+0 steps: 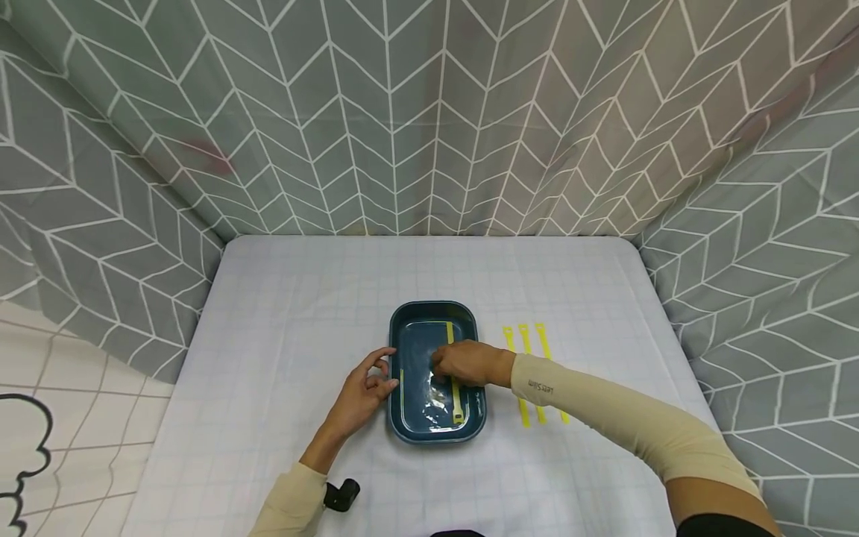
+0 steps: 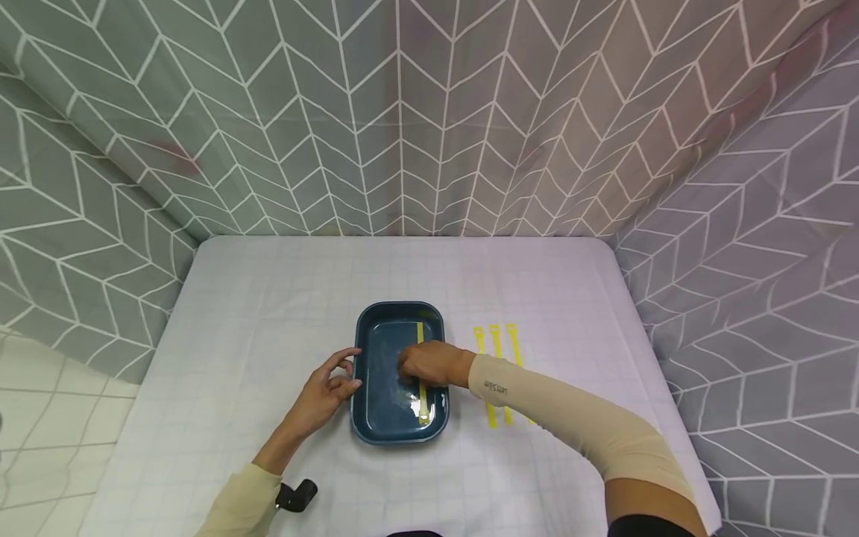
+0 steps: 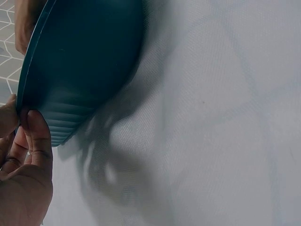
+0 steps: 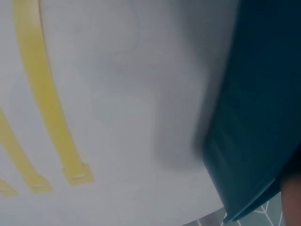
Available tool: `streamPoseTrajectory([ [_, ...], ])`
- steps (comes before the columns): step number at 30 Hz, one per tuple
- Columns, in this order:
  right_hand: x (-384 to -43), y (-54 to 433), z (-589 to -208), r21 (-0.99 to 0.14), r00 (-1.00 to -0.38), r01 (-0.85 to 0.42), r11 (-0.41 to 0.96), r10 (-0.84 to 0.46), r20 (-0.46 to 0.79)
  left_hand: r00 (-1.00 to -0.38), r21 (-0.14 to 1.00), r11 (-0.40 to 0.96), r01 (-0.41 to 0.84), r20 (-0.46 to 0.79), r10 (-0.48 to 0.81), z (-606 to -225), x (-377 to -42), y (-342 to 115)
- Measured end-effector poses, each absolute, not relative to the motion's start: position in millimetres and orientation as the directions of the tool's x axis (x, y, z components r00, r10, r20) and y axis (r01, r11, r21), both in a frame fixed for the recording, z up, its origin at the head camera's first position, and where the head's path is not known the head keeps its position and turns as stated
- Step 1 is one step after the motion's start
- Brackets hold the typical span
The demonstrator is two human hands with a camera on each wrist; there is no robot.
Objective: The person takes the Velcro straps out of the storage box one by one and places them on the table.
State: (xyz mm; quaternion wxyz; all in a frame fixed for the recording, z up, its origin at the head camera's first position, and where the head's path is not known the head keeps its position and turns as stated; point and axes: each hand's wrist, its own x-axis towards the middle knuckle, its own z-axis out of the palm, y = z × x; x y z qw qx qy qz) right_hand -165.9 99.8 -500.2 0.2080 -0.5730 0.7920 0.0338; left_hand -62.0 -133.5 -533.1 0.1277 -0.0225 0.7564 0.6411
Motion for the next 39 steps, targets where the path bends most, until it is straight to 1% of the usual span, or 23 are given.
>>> streamPoseTrajectory([
  [3,-166.8,98.9,-501.9,-0.164,-0.258,-0.928,0.335,-0.894,-0.366,-0.966,0.964,0.177,-0.198,-0.223,0.131,-533.0,-63.2,-133.3],
  [11,-165.7,97.5,-507.5,-0.185,-0.262,-0.925,0.332,-0.909,-0.325,-0.965,0.961,0.172,-0.218,-0.239,0.111,-531.1,-61.5,-133.4],
  [15,-160.5,98.7,-508.7,-0.162,-0.261,-0.931,0.327,-0.906,-0.333,-0.96,0.958,0.171,-0.229,-0.251,0.122,-531.6,-56.9,-131.9],
  [23,-158.1,98.0,-508.7,-0.14,-0.279,-0.929,0.344,-0.896,-0.346,-0.968,0.967,0.16,-0.196,-0.217,0.125,-532.9,-53.7,-131.0],
  [25,-159.5,97.7,-508.4,-0.136,-0.273,-0.932,0.336,-0.898,-0.345,-0.969,0.968,0.163,-0.193,-0.214,0.122,-533.0,-54.5,-131.4],
  [33,-164.9,99.2,-510.5,-0.179,-0.259,-0.93,0.321,-0.918,-0.301,-0.968,0.966,0.163,-0.2,-0.22,0.121,-532.9,-58.2,-132.4],
  [39,-167.1,99.4,-510.4,-0.171,-0.281,-0.926,0.336,-0.919,-0.278,-0.968,0.964,0.172,-0.203,-0.224,0.115,-532.9,-59.9,-133.0],
])
